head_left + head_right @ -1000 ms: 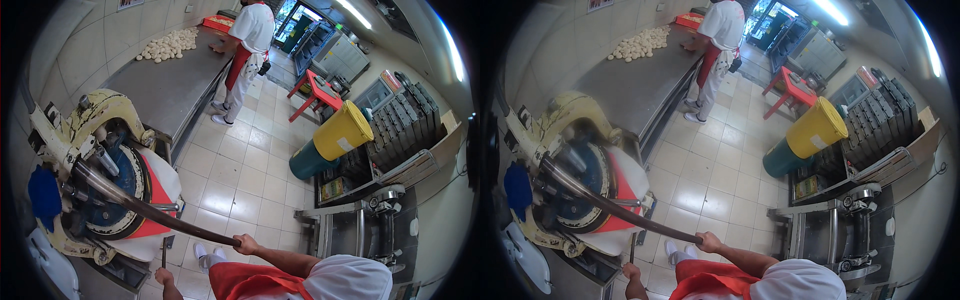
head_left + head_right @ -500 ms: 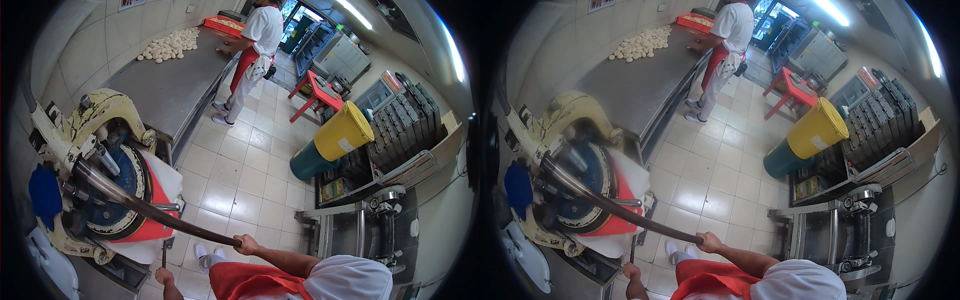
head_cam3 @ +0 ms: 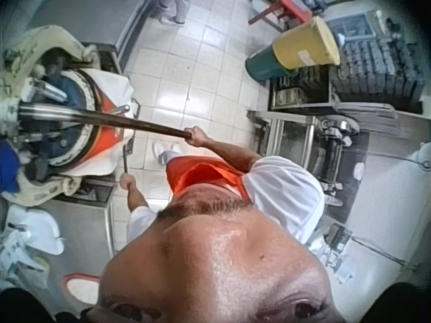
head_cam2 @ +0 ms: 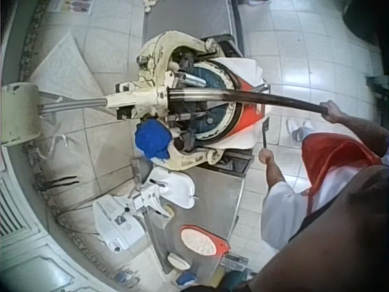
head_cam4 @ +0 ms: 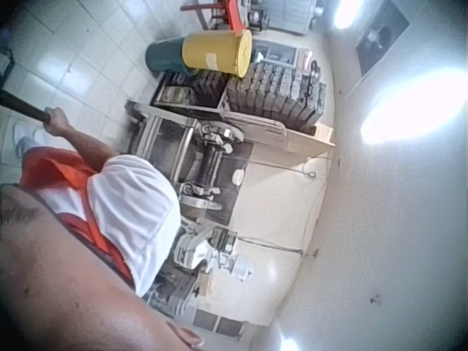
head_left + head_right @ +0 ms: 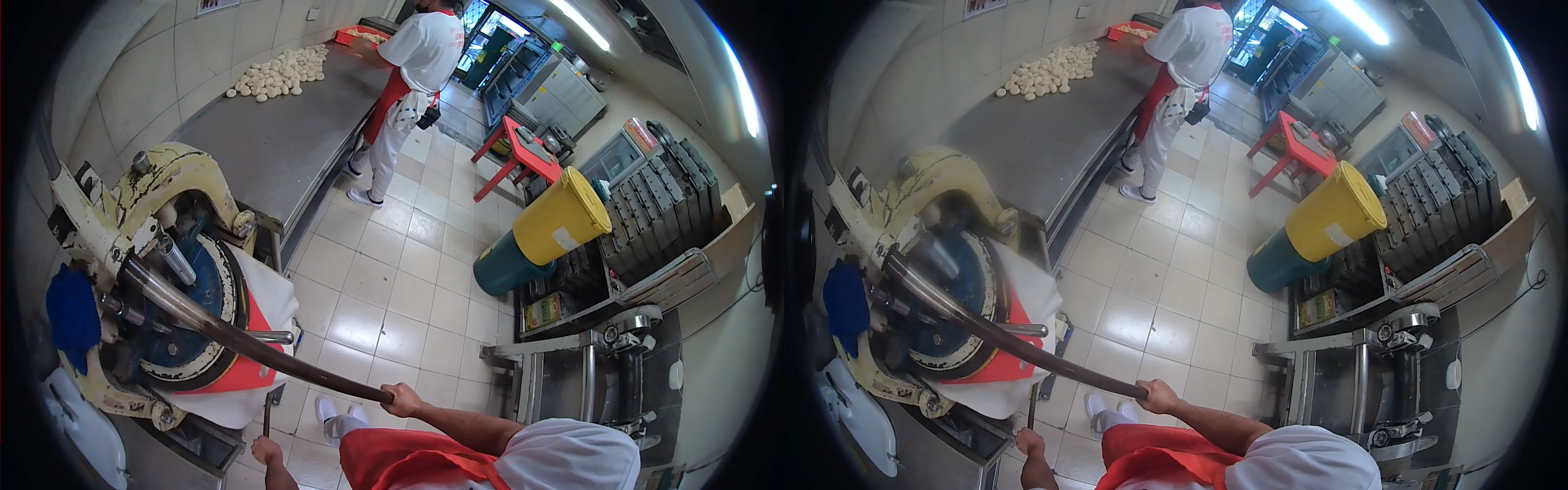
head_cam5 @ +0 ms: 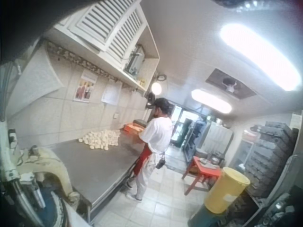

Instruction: The person prepares dough by pressing flat rounds onto textured mats and then operates a manual dough divider to separate a larger portion into small, uniform dough balls.

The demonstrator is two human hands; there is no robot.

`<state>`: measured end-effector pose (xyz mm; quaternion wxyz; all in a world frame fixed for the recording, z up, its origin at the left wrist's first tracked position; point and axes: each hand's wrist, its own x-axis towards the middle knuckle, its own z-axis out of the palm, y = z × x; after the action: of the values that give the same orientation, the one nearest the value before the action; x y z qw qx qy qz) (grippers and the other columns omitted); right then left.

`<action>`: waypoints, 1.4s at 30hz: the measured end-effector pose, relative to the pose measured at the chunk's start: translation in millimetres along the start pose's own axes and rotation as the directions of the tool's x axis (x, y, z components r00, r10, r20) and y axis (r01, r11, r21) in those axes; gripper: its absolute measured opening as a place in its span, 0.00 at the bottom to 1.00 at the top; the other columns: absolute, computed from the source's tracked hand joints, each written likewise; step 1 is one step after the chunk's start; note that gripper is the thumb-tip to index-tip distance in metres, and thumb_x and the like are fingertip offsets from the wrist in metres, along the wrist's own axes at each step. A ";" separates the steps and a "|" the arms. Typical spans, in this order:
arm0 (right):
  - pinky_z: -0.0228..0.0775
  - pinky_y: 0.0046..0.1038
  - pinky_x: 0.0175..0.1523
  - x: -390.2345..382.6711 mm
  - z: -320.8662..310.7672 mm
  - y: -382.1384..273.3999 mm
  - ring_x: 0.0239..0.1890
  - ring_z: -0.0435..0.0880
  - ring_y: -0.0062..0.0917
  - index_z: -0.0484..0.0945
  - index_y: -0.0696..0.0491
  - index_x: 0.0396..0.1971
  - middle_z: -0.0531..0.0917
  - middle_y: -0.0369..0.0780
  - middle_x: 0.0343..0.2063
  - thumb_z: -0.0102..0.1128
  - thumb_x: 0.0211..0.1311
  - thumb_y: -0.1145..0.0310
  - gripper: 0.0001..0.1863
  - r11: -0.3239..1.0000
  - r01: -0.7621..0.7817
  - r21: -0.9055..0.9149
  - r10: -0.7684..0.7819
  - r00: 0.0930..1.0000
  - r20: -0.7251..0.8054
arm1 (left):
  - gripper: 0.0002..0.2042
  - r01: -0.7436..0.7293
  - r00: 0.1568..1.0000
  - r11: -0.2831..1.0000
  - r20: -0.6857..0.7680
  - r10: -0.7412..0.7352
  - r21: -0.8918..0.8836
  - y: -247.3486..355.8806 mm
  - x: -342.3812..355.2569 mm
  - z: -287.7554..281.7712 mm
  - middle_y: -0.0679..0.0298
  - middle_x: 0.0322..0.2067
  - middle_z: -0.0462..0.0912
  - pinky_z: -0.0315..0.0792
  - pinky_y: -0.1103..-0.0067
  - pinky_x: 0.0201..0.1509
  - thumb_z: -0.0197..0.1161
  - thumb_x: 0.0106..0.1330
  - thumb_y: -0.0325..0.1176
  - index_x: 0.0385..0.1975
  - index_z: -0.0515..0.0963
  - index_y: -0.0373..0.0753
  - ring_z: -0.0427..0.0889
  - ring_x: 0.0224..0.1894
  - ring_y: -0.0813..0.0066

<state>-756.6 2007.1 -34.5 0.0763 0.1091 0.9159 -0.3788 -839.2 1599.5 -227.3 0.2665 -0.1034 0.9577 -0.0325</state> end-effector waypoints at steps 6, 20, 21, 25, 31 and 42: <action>0.70 0.44 0.30 1.1 -3.4 -6.2 0.23 0.78 0.48 0.72 0.51 0.25 0.77 0.46 0.17 0.62 0.49 0.68 0.08 1.000 -0.007 0.007 0.007 1.000 0.012 | 0.04 0.005 1.000 1.000 0.005 -0.005 -0.006 -0.4 -0.2 -1.7 0.57 0.33 0.86 0.81 0.71 0.42 0.64 0.56 0.28 0.28 0.85 0.40 0.87 0.38 0.61; 0.71 0.44 0.31 -0.9 -4.9 -6.5 0.24 0.79 0.48 0.71 0.51 0.24 0.77 0.46 0.17 0.62 0.49 0.67 0.08 1.000 -0.031 -0.001 0.031 0.999 0.008 | 0.04 0.020 1.000 1.000 0.015 -0.020 -0.022 2.2 0.4 1.9 0.58 0.33 0.86 0.81 0.70 0.41 0.63 0.57 0.28 0.29 0.84 0.41 0.87 0.38 0.61; 0.71 0.44 0.31 0.1 -4.6 -8.1 0.24 0.79 0.48 0.71 0.51 0.24 0.77 0.46 0.17 0.62 0.49 0.67 0.08 1.000 -0.029 0.000 0.029 1.000 0.008 | 0.04 0.016 1.000 1.000 0.004 -0.016 -0.015 0.5 1.5 3.5 0.58 0.33 0.86 0.81 0.71 0.41 0.63 0.57 0.28 0.28 0.84 0.41 0.87 0.38 0.61; 0.70 0.44 0.31 0.6 -3.1 -5.9 0.24 0.79 0.47 0.71 0.51 0.25 0.77 0.46 0.17 0.62 0.49 0.68 0.08 1.000 -0.021 -0.007 0.021 1.000 0.004 | 0.03 0.003 1.000 1.000 -0.013 -0.002 0.003 -0.5 0.9 4.0 0.58 0.33 0.86 0.81 0.71 0.41 0.63 0.57 0.28 0.28 0.84 0.40 0.87 0.37 0.61; 0.70 0.43 0.30 0.5 -3.9 -6.2 0.24 0.79 0.47 0.71 0.51 0.25 0.77 0.46 0.17 0.62 0.49 0.68 0.08 1.000 -0.007 -0.002 0.007 1.000 0.006 | 0.03 -0.003 1.000 1.000 0.002 0.003 -0.006 -0.7 1.7 2.9 0.59 0.33 0.86 0.81 0.71 0.41 0.64 0.56 0.29 0.28 0.84 0.40 0.87 0.38 0.62; 0.69 0.44 0.30 0.8 -4.7 -8.0 0.24 0.78 0.47 0.71 0.50 0.26 0.77 0.45 0.17 0.63 0.49 0.68 0.09 1.000 -0.007 0.008 0.007 1.000 0.007 | 0.04 -0.003 1.000 1.000 0.019 0.003 0.007 1.2 -1.6 -3.4 0.59 0.34 0.86 0.81 0.72 0.43 0.64 0.56 0.29 0.29 0.84 0.41 0.86 0.39 0.61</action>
<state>-759.7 2005.1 -26.0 0.0801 0.1112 0.9137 -0.3825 -839.9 1601.0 -223.7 0.2760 -0.1014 0.9552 -0.0347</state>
